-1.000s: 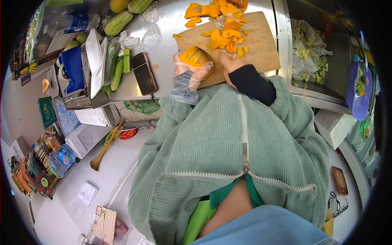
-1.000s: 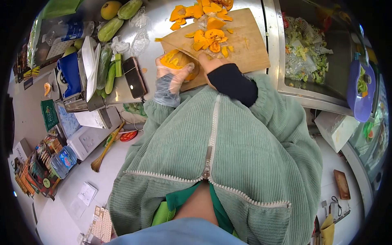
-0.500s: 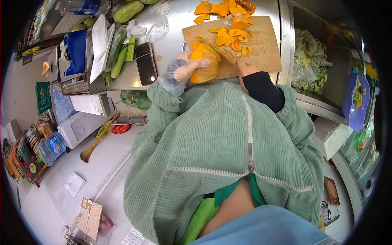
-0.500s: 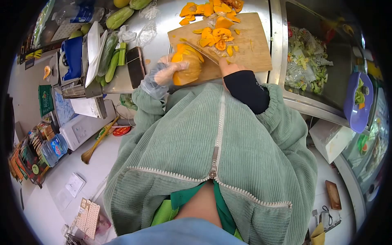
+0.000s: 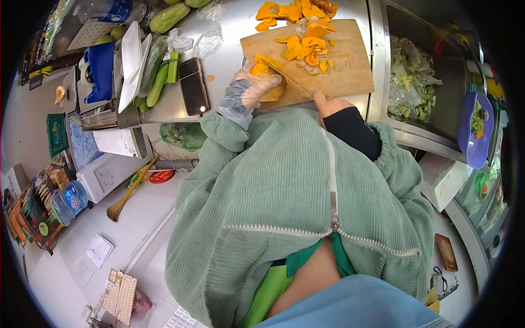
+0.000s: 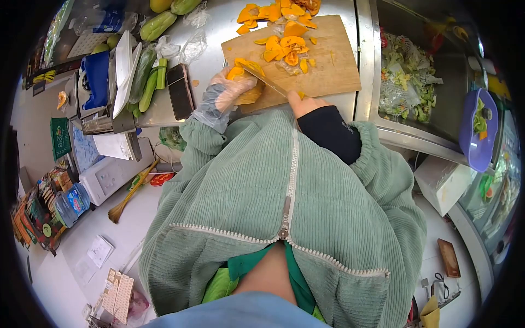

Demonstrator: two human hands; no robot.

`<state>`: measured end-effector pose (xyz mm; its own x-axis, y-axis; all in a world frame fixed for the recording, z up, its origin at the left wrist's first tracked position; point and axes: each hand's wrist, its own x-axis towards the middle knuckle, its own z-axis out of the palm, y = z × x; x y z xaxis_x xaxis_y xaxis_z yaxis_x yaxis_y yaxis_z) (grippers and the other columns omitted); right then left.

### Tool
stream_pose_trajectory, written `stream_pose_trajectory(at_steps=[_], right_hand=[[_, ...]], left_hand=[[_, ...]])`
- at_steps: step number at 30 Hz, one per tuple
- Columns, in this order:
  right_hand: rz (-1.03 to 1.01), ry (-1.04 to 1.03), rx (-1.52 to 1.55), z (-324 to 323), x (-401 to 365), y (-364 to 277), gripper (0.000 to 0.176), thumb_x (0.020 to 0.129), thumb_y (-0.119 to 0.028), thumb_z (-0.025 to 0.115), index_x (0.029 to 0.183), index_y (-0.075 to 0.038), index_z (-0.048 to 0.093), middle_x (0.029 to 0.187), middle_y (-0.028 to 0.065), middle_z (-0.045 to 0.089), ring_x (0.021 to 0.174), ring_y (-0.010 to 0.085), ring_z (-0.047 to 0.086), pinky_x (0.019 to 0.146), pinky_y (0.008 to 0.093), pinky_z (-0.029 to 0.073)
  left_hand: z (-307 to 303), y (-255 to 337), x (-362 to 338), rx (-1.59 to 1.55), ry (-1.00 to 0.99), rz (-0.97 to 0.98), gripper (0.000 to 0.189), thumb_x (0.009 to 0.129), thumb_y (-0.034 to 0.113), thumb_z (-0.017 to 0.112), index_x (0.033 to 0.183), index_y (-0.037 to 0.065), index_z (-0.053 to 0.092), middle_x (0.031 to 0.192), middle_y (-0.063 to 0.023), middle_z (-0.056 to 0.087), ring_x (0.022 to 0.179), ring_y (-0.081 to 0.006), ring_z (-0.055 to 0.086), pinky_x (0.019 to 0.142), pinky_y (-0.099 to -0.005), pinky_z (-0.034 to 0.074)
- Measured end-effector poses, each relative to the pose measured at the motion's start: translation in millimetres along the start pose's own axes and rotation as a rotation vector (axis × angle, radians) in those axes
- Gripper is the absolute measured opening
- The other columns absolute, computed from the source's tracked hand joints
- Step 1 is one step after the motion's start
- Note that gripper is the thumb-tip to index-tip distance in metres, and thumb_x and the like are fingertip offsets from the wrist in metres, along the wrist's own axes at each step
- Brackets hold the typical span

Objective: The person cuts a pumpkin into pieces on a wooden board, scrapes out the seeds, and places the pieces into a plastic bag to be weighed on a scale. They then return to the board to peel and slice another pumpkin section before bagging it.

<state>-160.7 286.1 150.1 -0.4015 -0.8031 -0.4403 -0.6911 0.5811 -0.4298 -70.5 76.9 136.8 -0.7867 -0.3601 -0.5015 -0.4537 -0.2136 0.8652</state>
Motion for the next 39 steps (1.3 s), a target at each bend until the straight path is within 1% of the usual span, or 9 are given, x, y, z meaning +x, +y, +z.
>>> stream_pose_trajectory(at_steps=[4,6,18,20,22,25,31,33,39], right_hand=[[0.036,-0.08,0.013,-5,14,-10,0.019,0.081,-0.01,0.046,0.098,-0.005,0.039,0.075,0.0223,0.061,0.073,0.0394,0.062,0.06,0.047,0.049],[0.065,-0.123,0.007,-6,21,-13,0.017,0.083,-0.01,0.044,0.098,-0.005,0.039,0.077,0.0228,0.061,0.076,0.0393,0.062,0.062,0.0467,0.049],[0.053,-0.111,0.1,-6,73,-18,0.021,0.085,-0.01,0.042,0.104,-0.001,0.045,0.089,0.0252,0.061,0.085,0.0389,0.061,0.071,0.0437,0.049],[-0.281,0.324,0.488,8,69,4,0.03,0.085,-0.011,0.044,0.112,0.002,0.044,0.083,0.025,0.06,0.081,0.0411,0.059,0.071,0.0454,0.047],[-0.307,0.327,0.584,4,57,8,0.024,0.086,-0.012,0.043,0.103,0.004,0.046,0.085,0.0266,0.059,0.082,0.042,0.057,0.073,0.045,0.046],[0.001,0.051,0.222,4,44,0,0.02,0.081,-0.007,0.045,0.1,-0.002,0.045,0.076,0.025,0.059,0.076,0.0415,0.06,0.064,0.0471,0.047],[0.045,-0.157,0.05,-19,31,-11,0.021,0.083,-0.01,0.043,0.103,-0.005,0.041,0.079,0.0237,0.061,0.076,0.0396,0.061,0.064,0.0474,0.048],[0.032,-0.137,0.035,-18,36,-16,0.019,0.085,-0.01,0.042,0.103,-0.005,0.041,0.082,0.0237,0.061,0.079,0.039,0.062,0.065,0.0467,0.049],[0.13,-0.128,0.084,-9,65,-41,0.019,0.089,-0.013,0.037,0.104,-0.004,0.042,0.093,0.0243,0.062,0.09,0.0367,0.062,0.071,0.0448,0.05]], left_hand=[[3,8,3,0.044,-0.046,-0.063,0.058,0.072,0.01,0.075,0.119,-0.003,0.045,0.105,-0.0105,0.06,0.09,-0.0148,0.059,0.081,-0.0243,0.048],[3,-2,9,0.182,-0.017,0.059,0.043,0.075,0.021,0.072,0.108,-0.001,0.057,0.096,-0.0073,0.064,0.084,-0.0126,0.059,0.076,-0.0263,0.047],[9,8,6,0.232,0.007,0.055,0.039,0.074,0.02,0.07,0.105,-0.001,0.058,0.093,-0.008,0.065,0.08,-0.0141,0.059,0.075,-0.0266,0.047],[3,5,7,0.247,0.011,0.005,0.04,0.074,0.019,0.071,0.106,-0.001,0.058,0.093,-0.0079,0.064,0.081,-0.0139,0.059,0.075,-0.0263,0.047],[2,4,7,0.257,0.016,-0.046,0.04,0.074,0.018,0.071,0.106,-0.002,0.057,0.093,-0.0077,0.064,0.081,-0.0136,0.059,0.075,-0.026,0.047],[3,2,4,0.162,0.023,-0.024,0.041,0.074,0.015,0.071,0.108,-0.002,0.056,0.094,-0.0072,0.063,0.082,-0.0136,0.058,0.076,-0.0257,0.047],[3,1,5,0.058,-0.033,0.074,0.043,0.075,0.013,0.07,0.112,-0.002,0.053,0.097,-0.0073,0.063,0.085,-0.0145,0.058,0.078,-0.0262,0.047],[-1,0,9,0.09,-0.069,0.003,0.063,0.072,0.01,0.074,0.124,-0.002,0.041,0.107,-0.0093,0.059,0.092,-0.0149,0.058,0.084,-0.0251,0.048],[4,14,2,0.135,-0.069,-0.015,0.063,0.072,0.013,0.074,0.124,-0.002,0.041,0.106,-0.0101,0.06,0.091,-0.0155,0.059,0.083,-0.0252,0.048]])
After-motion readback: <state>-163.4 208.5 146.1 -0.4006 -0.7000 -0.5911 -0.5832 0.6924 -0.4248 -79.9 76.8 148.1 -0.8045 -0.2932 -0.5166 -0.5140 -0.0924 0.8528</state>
